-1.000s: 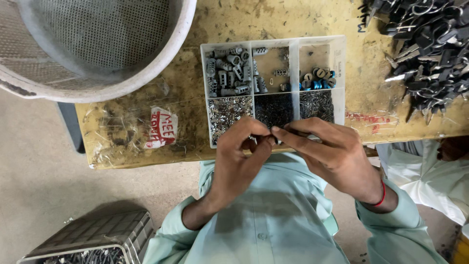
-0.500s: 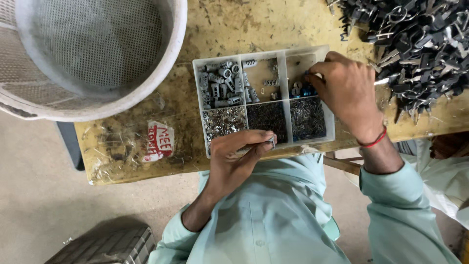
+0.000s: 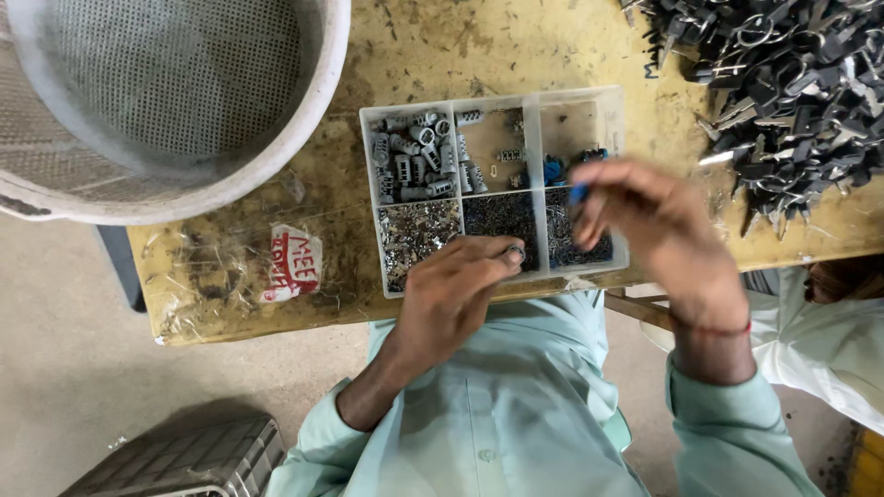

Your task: The person repeatedly assembles small key components by inserting pins and blue rings into key cylinders, then placing the finished units on the table. The process is repeated multiple times using parts from a compartmentalized tray.

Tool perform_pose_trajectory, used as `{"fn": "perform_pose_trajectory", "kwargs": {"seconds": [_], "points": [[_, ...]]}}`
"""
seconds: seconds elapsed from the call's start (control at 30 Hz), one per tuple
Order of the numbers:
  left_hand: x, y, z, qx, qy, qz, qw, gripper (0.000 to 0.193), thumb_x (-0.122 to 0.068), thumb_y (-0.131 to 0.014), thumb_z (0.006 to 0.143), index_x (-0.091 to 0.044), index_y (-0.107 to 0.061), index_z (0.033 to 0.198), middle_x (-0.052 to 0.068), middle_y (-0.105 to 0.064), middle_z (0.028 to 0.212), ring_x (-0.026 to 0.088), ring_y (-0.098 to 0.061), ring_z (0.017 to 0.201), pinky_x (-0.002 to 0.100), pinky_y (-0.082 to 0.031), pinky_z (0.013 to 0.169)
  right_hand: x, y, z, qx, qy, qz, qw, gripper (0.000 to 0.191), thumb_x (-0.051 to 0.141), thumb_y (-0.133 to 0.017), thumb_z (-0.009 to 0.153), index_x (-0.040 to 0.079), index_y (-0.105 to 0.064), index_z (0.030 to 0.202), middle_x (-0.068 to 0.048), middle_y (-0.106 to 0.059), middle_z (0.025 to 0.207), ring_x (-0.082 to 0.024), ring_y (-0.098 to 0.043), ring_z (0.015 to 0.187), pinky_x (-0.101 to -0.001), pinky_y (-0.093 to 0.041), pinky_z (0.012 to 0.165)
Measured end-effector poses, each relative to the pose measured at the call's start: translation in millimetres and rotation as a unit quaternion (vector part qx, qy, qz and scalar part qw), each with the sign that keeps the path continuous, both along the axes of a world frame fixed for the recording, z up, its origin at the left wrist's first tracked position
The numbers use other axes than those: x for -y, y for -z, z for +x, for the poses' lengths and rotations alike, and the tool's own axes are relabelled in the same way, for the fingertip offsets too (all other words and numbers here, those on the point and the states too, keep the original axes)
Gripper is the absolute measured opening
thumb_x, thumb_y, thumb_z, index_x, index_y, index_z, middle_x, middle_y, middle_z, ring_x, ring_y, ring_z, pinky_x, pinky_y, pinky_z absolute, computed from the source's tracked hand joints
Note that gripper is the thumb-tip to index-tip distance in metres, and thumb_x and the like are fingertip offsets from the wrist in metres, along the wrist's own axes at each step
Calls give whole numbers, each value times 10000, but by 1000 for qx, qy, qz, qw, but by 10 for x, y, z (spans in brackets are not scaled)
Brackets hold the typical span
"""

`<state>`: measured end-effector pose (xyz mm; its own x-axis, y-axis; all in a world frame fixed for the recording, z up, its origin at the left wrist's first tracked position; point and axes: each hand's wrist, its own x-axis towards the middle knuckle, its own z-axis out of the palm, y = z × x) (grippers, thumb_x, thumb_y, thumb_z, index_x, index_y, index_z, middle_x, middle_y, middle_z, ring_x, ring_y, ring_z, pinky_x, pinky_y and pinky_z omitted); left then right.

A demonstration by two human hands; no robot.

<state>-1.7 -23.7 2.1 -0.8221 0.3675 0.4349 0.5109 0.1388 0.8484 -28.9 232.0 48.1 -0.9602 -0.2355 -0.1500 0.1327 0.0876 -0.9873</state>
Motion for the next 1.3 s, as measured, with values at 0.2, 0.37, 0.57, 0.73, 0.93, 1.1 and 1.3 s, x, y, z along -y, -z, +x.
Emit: {"fn": "perform_pose_trajectory", "kwargs": {"seconds": [0.2, 0.37, 0.57, 0.73, 0.93, 1.1, 1.3], "points": [[82, -137, 39, -57, 25, -58, 996, 390, 94, -713, 872, -18, -652, 1240, 153, -657, 1321, 329, -674, 1225, 420, -614, 1010, 250, -150, 348, -7, -69, -14, 998, 315, -75, -637, 975, 3, -683, 1276, -101, -678, 1077, -138, -713, 908, -260, -606, 781], [116, -249, 38, -71, 37, -85, 993, 338, 8, -745, 908, -20, -640, 1228, 147, -629, 1340, 322, -660, 1242, 415, -609, 1011, 225, -135, 349, -34, -82, -35, 995, 263, -77, -615, 1010, -3, -698, 1249, -88, -668, 1088, -134, -700, 923, -262, -592, 804], [122, -235, 55, -96, 33, -98, 990, 248, -18, -752, 943, -51, -667, 1173, 117, -649, 1323, 288, -669, 1217, 381, -620, 963, 253, -77, 349, 15, -81, -67, 994, 223, -57, -601, 1028, 0, -699, 1220, -73, -691, 1019, -120, -704, 867, -258, -585, 752], [154, -187, 58, -113, 33, -112, 987, 215, -36, -742, 946, -44, -651, 1141, 131, -643, 1315, 310, -674, 1231, 398, -629, 983, 294, -103, 292, 20, -115, -51, 992, 204, -25, -593, 1040, -29, -706, 1209, -83, -672, 1068, -105, -656, 872, -269, -573, 746], [192, -223, 86, -69, 18, -94, 993, 337, 21, -694, 978, -18, -654, 1310, 157, -658, 1340, 326, -691, 1193, 415, -617, 995, 252, 149, 291, 115, -143, -67, 981, 278, 75, -577, 1033, 13, -481, 1288, -107, -656, 1069, -122, -689, 905, -270, -593, 747], [-53, -230, 90, 3, -35, 13, 999, 328, -29, -808, 911, -50, -707, 1223, 61, -758, 1135, 239, -714, 1012, 362, -603, 840, 527, 42, 523, 108, -68, -234, 964, 302, 139, -522, 1162, 55, -333, 1382, -93, -553, 1127, -94, -556, 931, -254, -494, 792], [-99, -244, 59, -60, -30, -4, 998, 320, -22, -811, 887, -50, -706, 1187, 66, -748, 1107, 247, -690, 1012, 371, -559, 874, 24, -193, 231, -175, -167, 168, 956, 457, 114, -674, 949, 136, -461, 1354, -47, -583, 1400, -171, -712, 1027, -318, -619, 840]]}}
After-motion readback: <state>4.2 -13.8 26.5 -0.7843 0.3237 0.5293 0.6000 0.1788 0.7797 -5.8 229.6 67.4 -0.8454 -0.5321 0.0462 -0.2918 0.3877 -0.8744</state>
